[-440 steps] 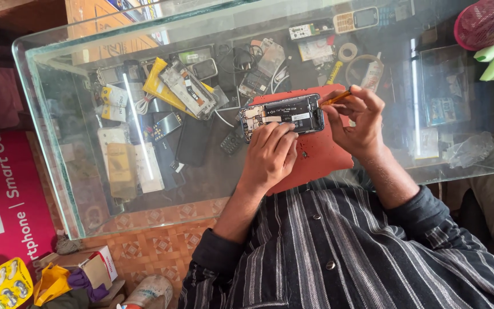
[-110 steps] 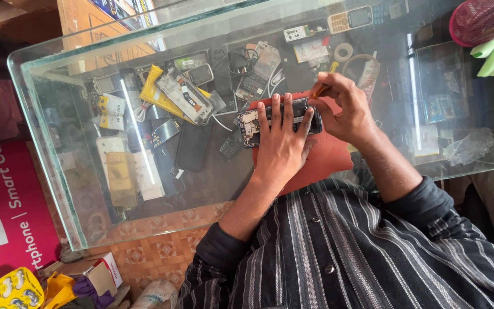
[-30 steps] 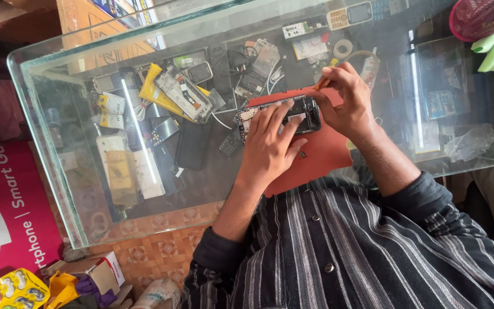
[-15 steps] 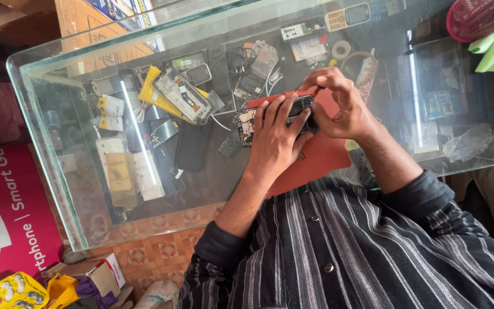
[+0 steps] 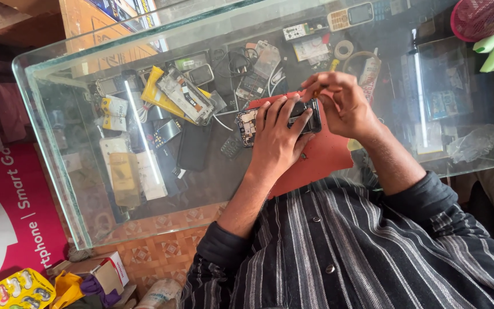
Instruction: The person repairs a disassembled smartphone on a red mat atop a glass display counter. They use a screwdriver to work on the phone's internal components, manipulate small parts with their fingers, reposition the phone body, and use a small tool to work along the frame and screen area.
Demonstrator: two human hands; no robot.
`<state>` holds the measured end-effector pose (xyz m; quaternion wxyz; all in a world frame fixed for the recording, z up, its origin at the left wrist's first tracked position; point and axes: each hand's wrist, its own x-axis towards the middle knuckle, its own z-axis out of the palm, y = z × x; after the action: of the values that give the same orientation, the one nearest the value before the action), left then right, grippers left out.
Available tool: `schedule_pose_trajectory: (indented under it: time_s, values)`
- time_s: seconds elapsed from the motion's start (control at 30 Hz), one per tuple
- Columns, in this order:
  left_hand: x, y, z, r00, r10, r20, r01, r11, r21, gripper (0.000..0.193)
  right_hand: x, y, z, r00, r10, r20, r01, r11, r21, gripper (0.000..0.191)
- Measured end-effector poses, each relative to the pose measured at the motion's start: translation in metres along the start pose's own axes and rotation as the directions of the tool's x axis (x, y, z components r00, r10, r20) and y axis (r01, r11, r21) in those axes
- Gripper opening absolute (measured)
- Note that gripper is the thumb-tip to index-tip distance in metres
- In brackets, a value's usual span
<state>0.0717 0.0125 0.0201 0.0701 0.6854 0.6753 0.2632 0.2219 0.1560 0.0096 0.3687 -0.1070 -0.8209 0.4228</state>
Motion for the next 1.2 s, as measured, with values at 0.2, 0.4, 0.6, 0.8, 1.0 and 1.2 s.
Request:
schedule_pose_trajectory:
  time_s: [0.2, 0.4, 0.6, 0.8, 1.0, 1.2]
  values:
    - [0.001, -0.001, 0.001, 1.0, 0.002, 0.004, -0.002, 1.0, -0.002, 0.052, 0.004, -0.004, -0.001, 0.994, 0.011, -0.111, -0.027, 0.988, -0.15, 0.068]
    - [0.002, 0.0, -0.001, 1.0, -0.005, 0.009, 0.005, 1.0, -0.008, 0.051, 0.007, -0.011, -0.004, 0.998, -0.067, 0.022, 0.069, 0.99, -0.123, 0.073]
    - [0.007, 0.002, -0.009, 1.0, 0.004, -0.017, -0.005, 0.998, -0.061, 0.049, -0.004, -0.001, 0.002, 0.99, 0.089, -0.105, -0.098, 0.991, -0.087, 0.066]
    - [0.03, -0.01, -0.006, 0.992, -0.057, -0.11, 0.037, 0.983, -0.182, 0.023, -0.017, 0.002, -0.007, 0.987, 0.143, -0.074, -0.123, 0.965, 0.23, 0.065]
    - [0.058, -0.011, 0.016, 0.995, -0.013, -0.098, 0.007, 0.999, -0.054, 0.01, -0.022, -0.002, -0.018, 0.971, 0.181, -0.159, -0.139, 0.96, 0.244, 0.073]
    - [0.076, -0.01, 0.034, 0.995, 0.083, 0.055, -0.094, 0.963, 0.251, 0.005, -0.034, 0.002, -0.028, 0.951, 0.236, -0.198, -0.193, 0.958, 0.213, 0.069]
